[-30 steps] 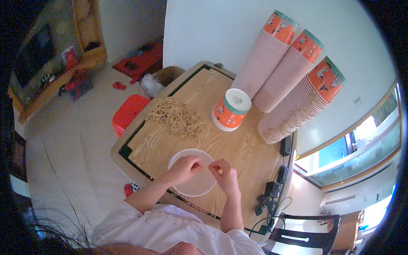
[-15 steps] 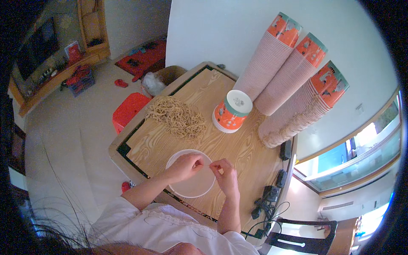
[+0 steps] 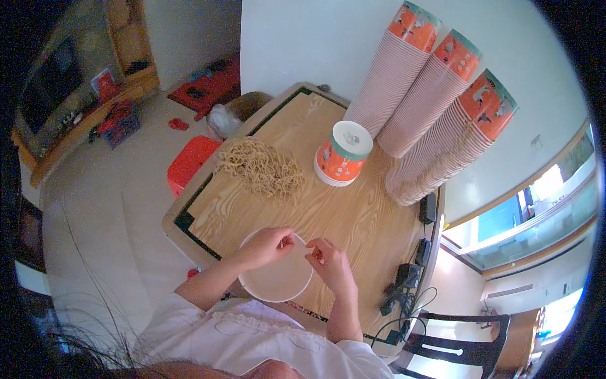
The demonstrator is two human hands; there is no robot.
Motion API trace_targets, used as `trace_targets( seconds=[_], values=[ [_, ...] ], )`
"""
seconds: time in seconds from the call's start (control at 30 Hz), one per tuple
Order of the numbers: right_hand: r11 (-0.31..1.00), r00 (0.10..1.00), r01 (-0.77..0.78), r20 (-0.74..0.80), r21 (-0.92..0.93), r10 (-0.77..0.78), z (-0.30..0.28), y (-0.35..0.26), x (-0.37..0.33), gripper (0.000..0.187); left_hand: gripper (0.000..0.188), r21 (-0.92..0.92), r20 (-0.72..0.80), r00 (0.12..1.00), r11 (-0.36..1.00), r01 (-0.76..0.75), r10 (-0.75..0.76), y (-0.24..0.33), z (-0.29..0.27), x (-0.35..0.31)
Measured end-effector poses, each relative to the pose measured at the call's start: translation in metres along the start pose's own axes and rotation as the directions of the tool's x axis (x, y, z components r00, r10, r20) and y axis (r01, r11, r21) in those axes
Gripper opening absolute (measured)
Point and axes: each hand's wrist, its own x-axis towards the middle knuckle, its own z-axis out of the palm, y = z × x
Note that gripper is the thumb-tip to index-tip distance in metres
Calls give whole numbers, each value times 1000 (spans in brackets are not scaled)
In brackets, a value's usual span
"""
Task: The person is putting rubber bands around paper cups to secure them.
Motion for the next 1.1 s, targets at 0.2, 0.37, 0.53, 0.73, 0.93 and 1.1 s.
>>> trace_targets(
  seconds=[0.2,0.37,0.53,0.73,0.93,1.1],
  values=[
    [980,967,191,-157,-63,-199,9,-6,2,26,11,-139,42,998,989,-39,45,9,-5,-4],
    [989,977,150,-154,17,-146,9,3,4,19,10,-100,42,997,993,-56,61,7,-6,-4],
    [987,968,159,-193,-15,-159,9,-9,3,9,11,-77,48,998,996,-44,48,4,-3,-4],
    [983,968,179,-173,-28,-181,10,6,4,15,11,-59,40,998,997,-45,47,4,0,-3],
    [970,955,232,-170,-75,-242,11,2,6,15,14,-36,55,997,998,59,-57,13,-4,-1],
    [971,956,227,-173,-72,-237,11,-2,6,12,14,-69,34,999,997,25,-23,8,0,1]
  ],
)
